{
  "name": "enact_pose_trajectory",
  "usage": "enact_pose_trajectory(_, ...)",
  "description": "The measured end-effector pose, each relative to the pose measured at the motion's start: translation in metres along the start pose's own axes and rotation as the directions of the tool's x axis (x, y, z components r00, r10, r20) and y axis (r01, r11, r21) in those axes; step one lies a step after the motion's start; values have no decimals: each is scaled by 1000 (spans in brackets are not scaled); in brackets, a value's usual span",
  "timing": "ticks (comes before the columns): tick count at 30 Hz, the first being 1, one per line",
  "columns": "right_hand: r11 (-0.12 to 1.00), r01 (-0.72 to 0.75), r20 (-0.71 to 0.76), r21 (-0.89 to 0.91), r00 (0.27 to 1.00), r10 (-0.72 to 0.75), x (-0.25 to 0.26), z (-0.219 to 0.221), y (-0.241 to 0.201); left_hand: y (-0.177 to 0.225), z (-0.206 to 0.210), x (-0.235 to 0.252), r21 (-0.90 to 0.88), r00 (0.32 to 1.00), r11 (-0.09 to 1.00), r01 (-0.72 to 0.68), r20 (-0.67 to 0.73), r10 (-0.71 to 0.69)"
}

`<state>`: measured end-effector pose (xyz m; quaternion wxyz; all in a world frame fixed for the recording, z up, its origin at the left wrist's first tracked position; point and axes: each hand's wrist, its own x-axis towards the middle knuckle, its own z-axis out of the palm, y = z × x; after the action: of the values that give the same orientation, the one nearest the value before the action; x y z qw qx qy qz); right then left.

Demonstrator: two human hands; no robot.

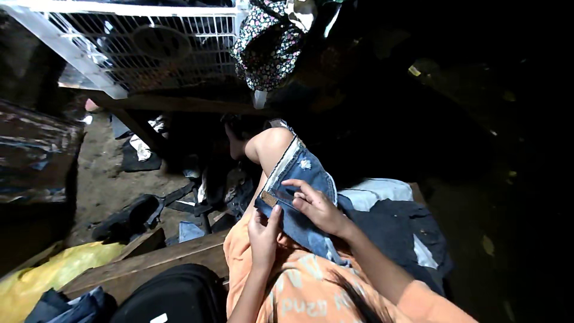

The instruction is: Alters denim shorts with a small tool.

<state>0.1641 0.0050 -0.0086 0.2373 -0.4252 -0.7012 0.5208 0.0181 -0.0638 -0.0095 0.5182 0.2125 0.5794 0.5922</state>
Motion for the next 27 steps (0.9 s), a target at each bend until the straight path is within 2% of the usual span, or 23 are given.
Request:
enact_pose_trajectory(3,993,46,21,-110,999,-44,-1,-4,-4,-1,-7,3,-3,999,999,-45,-7,45)
enact_pose_trajectory(6,957,184,66,-223,983,-174,-2,-7,-3,5,-11,-1,15,999,999,-35,5,35)
enact_pose_trajectory(9,918,310,136,-248,949,-283,-1,-12,1,9,-13,-3,-52,1000,999,-2,16,2)
enact_pose_trajectory(12,885,383,124,-264,924,-363,1,-15,5,9,-15,-3,-132,999,991,6,45,0)
enact_pose_trajectory(16,865,411,92,-288,911,-402,2,-14,8,11,-20,-5,-139,994,990,-24,106,39)
enact_pose_trajectory(23,830,436,79,-348,896,-437,2,-10,9,10,-23,-9,-98,994,995,-34,104,44)
enact_pose_trajectory(27,792,468,12,-391,863,-504,2,-1,15,9,-26,-8,-110,987,993,-51,144,67)
